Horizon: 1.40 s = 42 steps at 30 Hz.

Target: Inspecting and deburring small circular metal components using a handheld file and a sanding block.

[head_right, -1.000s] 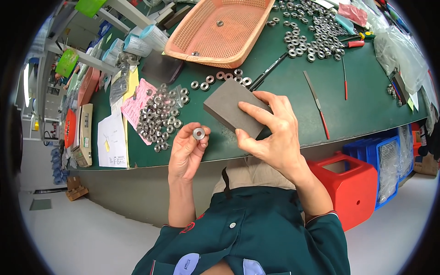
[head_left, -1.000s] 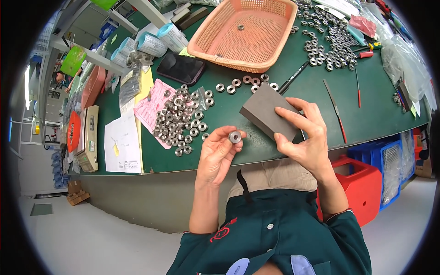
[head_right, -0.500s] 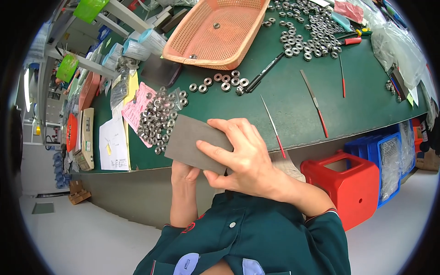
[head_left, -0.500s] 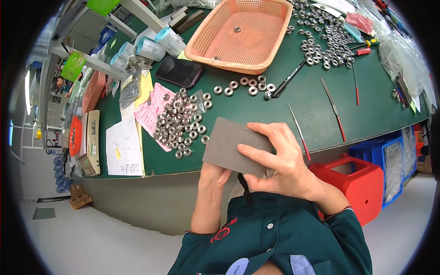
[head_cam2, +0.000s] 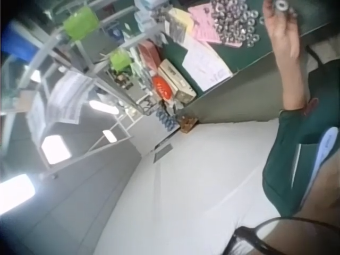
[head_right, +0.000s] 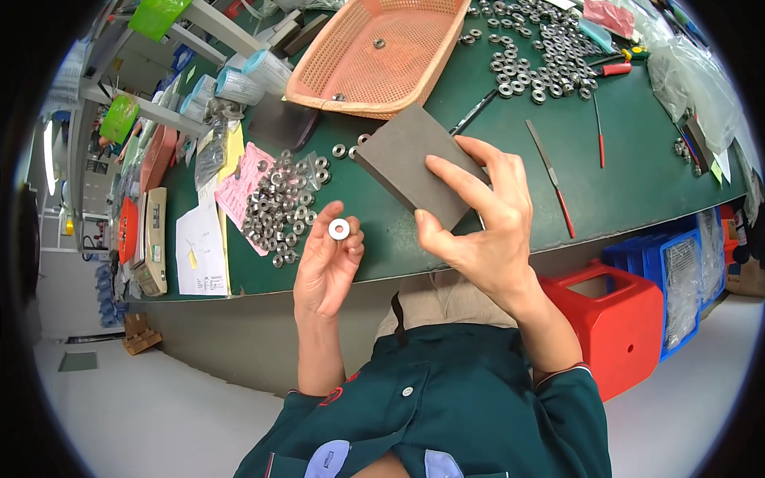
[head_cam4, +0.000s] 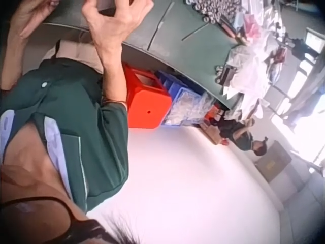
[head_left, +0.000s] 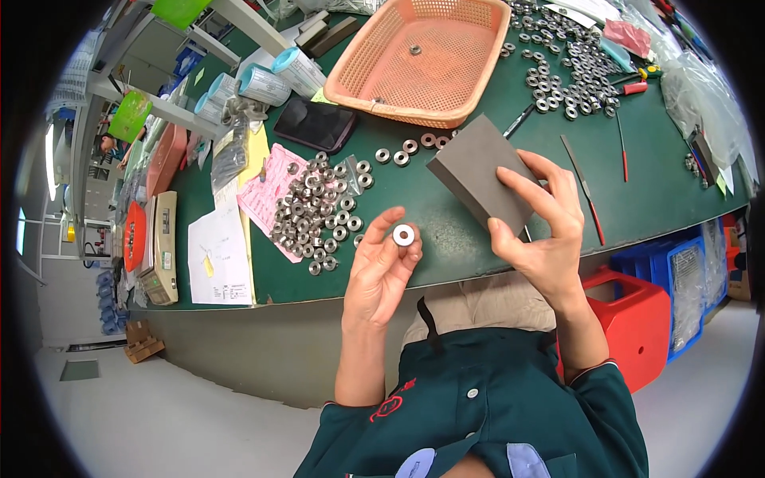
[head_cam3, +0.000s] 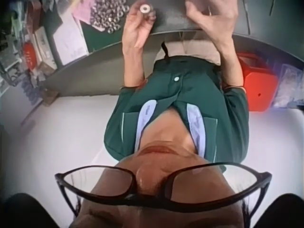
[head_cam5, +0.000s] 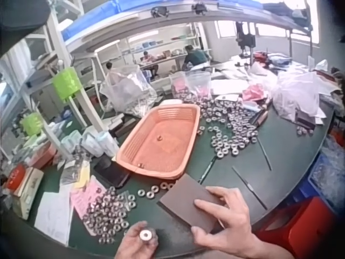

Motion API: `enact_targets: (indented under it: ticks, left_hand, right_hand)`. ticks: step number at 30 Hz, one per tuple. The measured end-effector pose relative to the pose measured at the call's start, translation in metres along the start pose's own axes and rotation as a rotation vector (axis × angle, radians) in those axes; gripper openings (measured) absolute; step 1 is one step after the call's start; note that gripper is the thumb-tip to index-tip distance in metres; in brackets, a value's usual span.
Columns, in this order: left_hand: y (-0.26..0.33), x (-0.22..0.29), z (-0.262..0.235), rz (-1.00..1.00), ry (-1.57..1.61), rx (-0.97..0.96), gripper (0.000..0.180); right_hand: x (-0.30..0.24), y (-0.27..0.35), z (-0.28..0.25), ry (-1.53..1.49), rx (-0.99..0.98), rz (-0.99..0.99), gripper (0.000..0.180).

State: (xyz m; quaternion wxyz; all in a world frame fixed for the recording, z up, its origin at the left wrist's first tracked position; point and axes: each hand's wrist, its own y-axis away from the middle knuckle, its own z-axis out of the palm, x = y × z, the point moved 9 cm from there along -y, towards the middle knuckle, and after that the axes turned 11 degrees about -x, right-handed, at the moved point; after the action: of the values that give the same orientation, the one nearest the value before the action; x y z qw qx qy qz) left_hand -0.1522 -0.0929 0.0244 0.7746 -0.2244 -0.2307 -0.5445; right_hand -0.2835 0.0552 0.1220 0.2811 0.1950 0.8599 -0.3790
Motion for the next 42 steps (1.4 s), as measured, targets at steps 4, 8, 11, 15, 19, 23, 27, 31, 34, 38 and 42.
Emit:
enact_targets:
  ticks: [4,8,11,15,19,23,27,31,34,38,42]
  left_hand:
    - [0.002,-0.002,-0.007,0.008,0.099,0.051,0.033]
    - [0.001,-0.005,-0.012,-0.016,0.134,0.091,0.031]
    - [0.003,-0.004,-0.016,-0.016,0.139,0.143,0.031]
    - [0.003,-0.006,-0.017,-0.007,0.136,0.124,0.032]
    - [0.003,-0.006,-0.015,-0.019,0.107,0.132,0.034]
    - [0.002,-0.011,-0.017,-0.056,0.147,0.125,0.036]
    - [0.002,-0.012,-0.018,-0.060,0.191,0.080,0.035]
    - [0.004,-0.011,-0.018,-0.040,0.188,0.090,0.034]
    - [0.007,-0.008,-0.021,-0.027,0.177,0.115,0.033]
    - [0.010,-0.006,-0.025,-0.003,0.162,0.139,0.031]
    - [0.012,-0.002,-0.026,0.017,0.067,0.150,0.029]
  right_hand:
    - [0.008,0.007,0.001,-0.026,0.005,0.035,0.047]
    - [0.013,0.010,0.003,-0.052,0.000,0.066,0.047]
    - [0.016,0.010,0.006,-0.053,-0.009,0.071,0.046]
    - [0.018,0.011,0.007,-0.046,-0.025,0.085,0.046]
    - [0.019,0.013,0.008,-0.047,-0.024,0.072,0.046]
    - [0.018,0.013,0.010,-0.004,-0.036,0.061,0.046]
    - [0.011,0.012,0.020,0.089,-0.137,0.044,0.047]
    - [0.005,0.016,0.030,0.107,-0.181,0.009,0.047]
    - [0.001,0.019,0.040,0.095,-0.224,0.002,0.047]
    - [-0.002,0.021,0.050,0.086,-0.271,-0.003,0.047]
    - [-0.004,0.021,0.054,0.088,-0.295,-0.009,0.047]
